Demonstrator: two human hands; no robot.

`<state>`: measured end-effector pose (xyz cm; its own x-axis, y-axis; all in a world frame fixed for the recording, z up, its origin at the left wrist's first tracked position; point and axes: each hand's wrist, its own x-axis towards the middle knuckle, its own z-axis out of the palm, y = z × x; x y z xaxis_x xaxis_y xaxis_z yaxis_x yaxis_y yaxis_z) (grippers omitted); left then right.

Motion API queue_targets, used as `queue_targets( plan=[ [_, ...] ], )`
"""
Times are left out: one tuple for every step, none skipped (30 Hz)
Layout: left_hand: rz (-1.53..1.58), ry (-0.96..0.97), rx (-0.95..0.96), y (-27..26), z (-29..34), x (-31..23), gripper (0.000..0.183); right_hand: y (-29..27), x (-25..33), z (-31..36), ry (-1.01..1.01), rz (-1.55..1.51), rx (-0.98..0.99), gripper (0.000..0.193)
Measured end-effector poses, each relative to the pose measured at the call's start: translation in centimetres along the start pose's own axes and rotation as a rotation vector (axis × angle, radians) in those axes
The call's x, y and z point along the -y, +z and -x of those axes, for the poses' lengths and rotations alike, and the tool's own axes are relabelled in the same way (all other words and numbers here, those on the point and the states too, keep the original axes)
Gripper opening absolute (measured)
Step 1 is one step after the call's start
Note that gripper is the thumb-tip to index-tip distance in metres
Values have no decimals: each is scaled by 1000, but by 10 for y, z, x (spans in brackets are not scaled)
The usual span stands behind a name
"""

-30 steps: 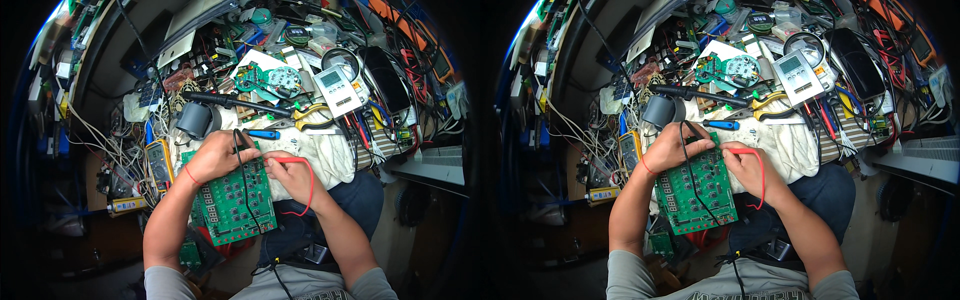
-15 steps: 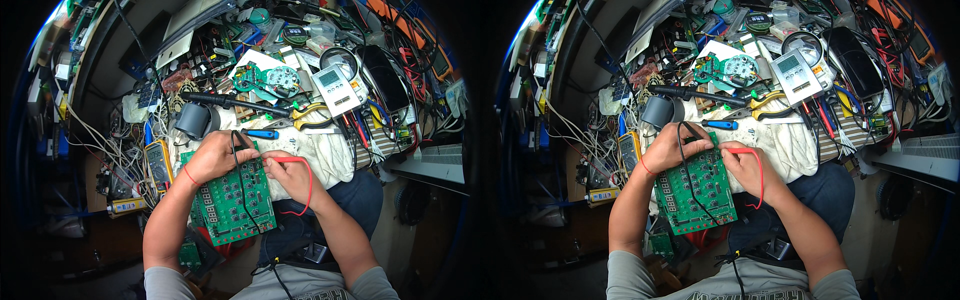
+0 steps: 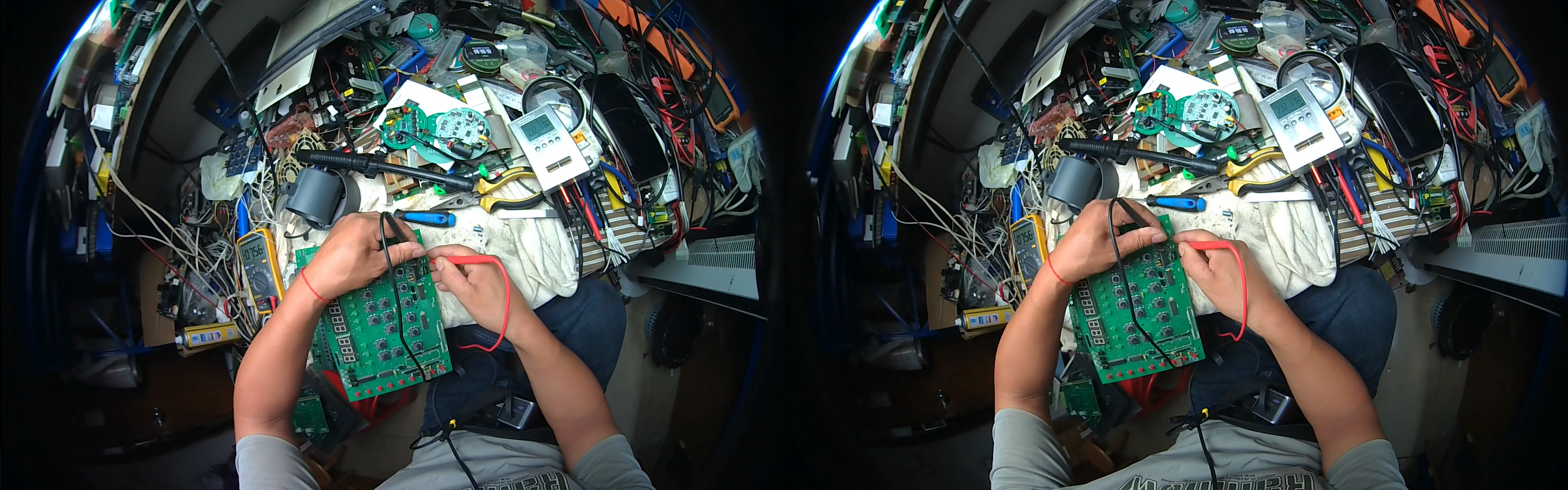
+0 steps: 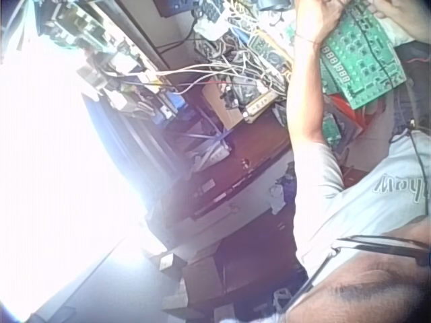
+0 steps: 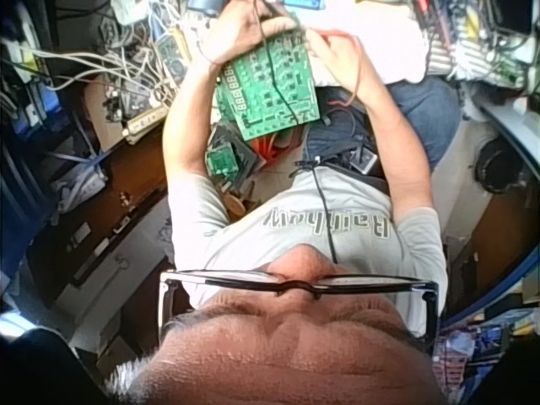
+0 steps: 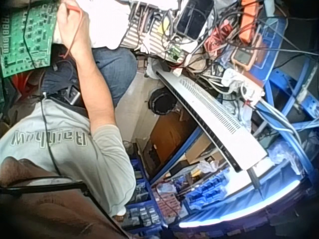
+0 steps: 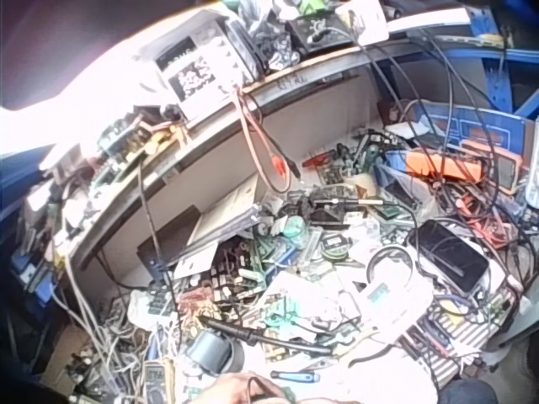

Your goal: The person uses a multimeter to test points on a green circuit board, then uses a soldering iron to reflow solder on several component leads. The board is held and repositioned throughout the process.

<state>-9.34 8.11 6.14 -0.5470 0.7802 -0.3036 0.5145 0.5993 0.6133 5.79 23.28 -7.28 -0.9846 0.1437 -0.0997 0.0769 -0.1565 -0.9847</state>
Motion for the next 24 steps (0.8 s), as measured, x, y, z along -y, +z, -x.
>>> queue_targets(
  plan=[
    [1, -4, 0, 0, 0, 0, 27, 0, 1, 0, -7, 14, 5, 30],
    [1, -8, 0, 0, 0, 0, 27, -1, 3, 0, 3, 17, 9, 30],
    [5, -8, 0, 0, 0, 0, 27, -1, 5, 0, 46, 19, 16, 30],
    [8, -9, 0, 0, 0, 0, 27, -3, 7, 0, 69, 17, 58, 32],
    [13, -2, -2, 0, 0, 0, 27, -5, 9, 0, 125, 14, 102, 34],
    [14, -9, 0, 0, 0, 0, 27, -7, 11, 0, 181, 10, 146, 36],
    [16, -8, 0, 0, 0, -1, 27, -8, 13, 1, 181, 9, 146, 36],
    [19, -3, -1, 0, 0, -1, 27, -8, 14, 1, 182, 8, 145, 36],
    [21, -8, 0, 0, 0, -1, 27, -8, 15, 1, 182, 6, 144, 36],
    [24, -9, 0, 0, 0, -1, 27, -8, 16, 1, 179, 9, 143, 36],
    [26, -9, 1, 0, 0, -1, 26, -8, 17, 1, 176, 11, 143, 36],
    [31, -11, 1, 0, 0, -1, 26, -8, 17, 0, 173, 14, 142, 35],
    [36, -12, 2, 0, 0, -2, 26, -7, 17, 0, 173, 13, 142, 36],
    [37, -13, 3, 0, 0, -2, 26, -8, 17, 0, 173, 13, 143, 36],
    [49, -31, 7, -1, 0, -2, 26, -8, 17, 0, 173, 12, 143, 36],
    [57, -48, 12, -1, 0, -3, 26, -8, 17, 0, 175, 14, 144, 36],
    [65, -48, 13, -1, 0, -3, 26, -8, 17, 1, 178, 16, 144, 36],
    [54, -52, 14, -1, 0, -3, 26, -8, 17, 1, 180, 17, 145, 36],
    [43, -38, 11, -1, 0, -4, 26, -8, 17, 1, 182, 14, 146, 36],
    [28, -30, 11, -1, -1, -4, 26, -8, 17, 1, 184, 11, 147, 36],
    [25, -35, 15, -2, 0, -4, 27, -8, 16, 1, 186, 8, 148, 37],
    [17, -46, 22, -3, 0, -4, 27, -8, 15, 1, 180, 1, 144, 37],
    [9, -53, 28, -4, 0, -5, 27, -8, 15, 1, 174, -6, 140, 38],
    [26, -72, 32, -4, 0, -5, 27, -7, 14, 1, 169, -12, 135, 38]
  ],
)
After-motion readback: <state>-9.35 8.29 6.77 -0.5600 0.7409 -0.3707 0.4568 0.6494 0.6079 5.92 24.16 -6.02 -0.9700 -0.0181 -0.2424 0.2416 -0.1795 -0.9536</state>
